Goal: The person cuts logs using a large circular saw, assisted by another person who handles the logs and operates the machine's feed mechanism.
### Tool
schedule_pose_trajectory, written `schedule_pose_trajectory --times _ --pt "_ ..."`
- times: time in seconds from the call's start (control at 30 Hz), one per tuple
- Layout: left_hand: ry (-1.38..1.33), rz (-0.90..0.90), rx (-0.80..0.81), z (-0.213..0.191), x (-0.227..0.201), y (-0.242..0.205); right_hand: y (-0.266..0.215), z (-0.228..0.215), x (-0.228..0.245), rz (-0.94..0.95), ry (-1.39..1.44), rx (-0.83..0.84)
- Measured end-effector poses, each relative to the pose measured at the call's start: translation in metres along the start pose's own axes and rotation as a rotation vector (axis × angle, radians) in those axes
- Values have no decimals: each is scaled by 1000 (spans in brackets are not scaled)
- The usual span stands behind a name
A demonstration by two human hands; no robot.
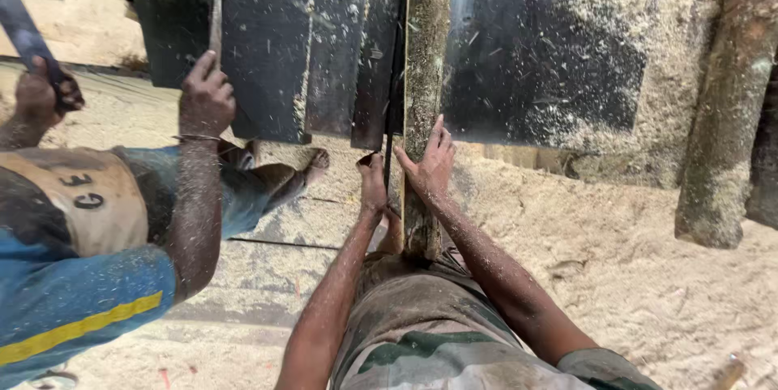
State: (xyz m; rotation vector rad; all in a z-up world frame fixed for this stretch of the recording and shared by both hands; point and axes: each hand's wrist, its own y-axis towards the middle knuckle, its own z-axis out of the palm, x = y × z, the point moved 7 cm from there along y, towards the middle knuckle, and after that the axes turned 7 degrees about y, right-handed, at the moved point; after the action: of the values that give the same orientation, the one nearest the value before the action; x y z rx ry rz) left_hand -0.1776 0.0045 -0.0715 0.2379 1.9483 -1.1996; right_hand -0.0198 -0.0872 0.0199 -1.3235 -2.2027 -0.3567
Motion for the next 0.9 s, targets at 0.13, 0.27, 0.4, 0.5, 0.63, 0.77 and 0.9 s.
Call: schedule_pose_trajectory --times 0.13,0.27,0.4,0.5,0.63,0.77,0.9 --pt "16 172 -28 -25 -53 -39 30 -4 21 40 46 41" --pt "421 525 -62 -34 -104 -82 47 -6 48 69 82 29" --pt "782 876 -90 -21 -134 -99 56 -3 51 153 122 23" --pt "905 783 -14 -8 -144 -72 77 -4 45 141 165 32" --pt "977 690 37 -5 -161 -48 92 -7 43 34 217 -3" --pt "1034 765 -10 5 -193 -9 125 11 17 153 204 74" --pt "1154 724 3 18 -214 37 177 31 -6 135 265 66"
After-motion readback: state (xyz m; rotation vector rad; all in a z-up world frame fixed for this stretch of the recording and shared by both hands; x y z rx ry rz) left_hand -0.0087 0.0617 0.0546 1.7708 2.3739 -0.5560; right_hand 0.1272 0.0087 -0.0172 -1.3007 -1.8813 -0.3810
